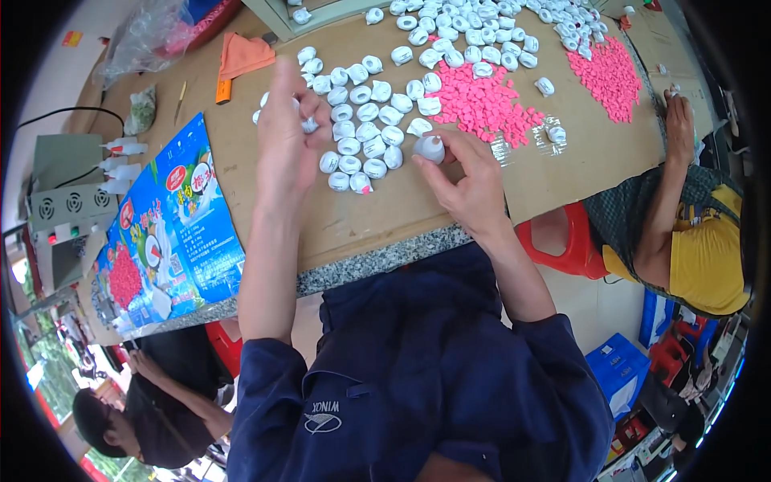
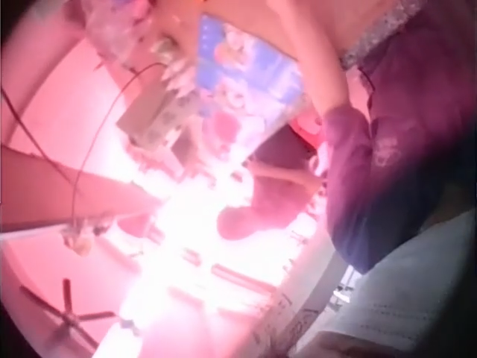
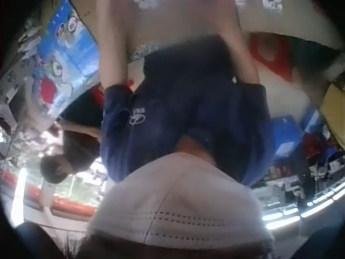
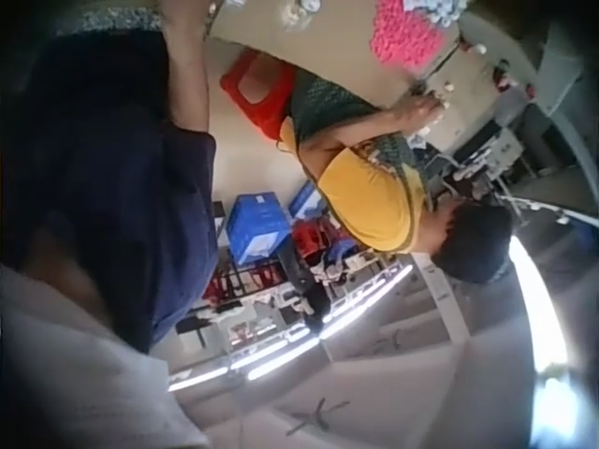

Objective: The recorder is applying glue to small white plastic components and assembling them at a factory workbench.

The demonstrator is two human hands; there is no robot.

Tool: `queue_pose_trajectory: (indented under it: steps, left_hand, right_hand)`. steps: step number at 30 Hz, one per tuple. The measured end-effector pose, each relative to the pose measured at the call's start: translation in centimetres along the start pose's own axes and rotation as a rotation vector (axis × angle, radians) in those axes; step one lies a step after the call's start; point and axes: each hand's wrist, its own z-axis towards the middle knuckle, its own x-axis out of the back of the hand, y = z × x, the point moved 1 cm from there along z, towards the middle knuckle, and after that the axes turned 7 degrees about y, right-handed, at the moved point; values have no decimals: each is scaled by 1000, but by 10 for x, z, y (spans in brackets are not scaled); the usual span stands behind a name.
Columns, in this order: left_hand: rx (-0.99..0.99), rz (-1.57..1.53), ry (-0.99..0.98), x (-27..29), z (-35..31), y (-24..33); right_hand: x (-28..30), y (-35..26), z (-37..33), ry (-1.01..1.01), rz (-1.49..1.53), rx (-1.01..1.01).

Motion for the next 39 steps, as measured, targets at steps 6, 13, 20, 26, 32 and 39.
queue_pose_trajectory:
  steps: [6, 13, 20, 26, 32, 39]
  left_hand:
    - [283, -300, -127, 22, -78, -11]
    - [219, -389, -87, 41, -113, -44]
    - [314, -316, -164, 43, -115, -41]
    - [274, -313, -168, 53, -122, -47]
    - [228, -283, -100, 62, -127, -44]
    - [184, -238, -110, 58, -126, -52]
  right_hand:
    - [0, 1, -1, -16, 31, -15]
    - [4, 2, -4, -17, 237, -60]
    - [24, -21, -31, -143, 461, -180]
    - [24, -40, -49, -142, 518, -301]
    - [29, -41, -53, -146, 514, -307]
    - [30, -45, -56, -208, 458, -287]
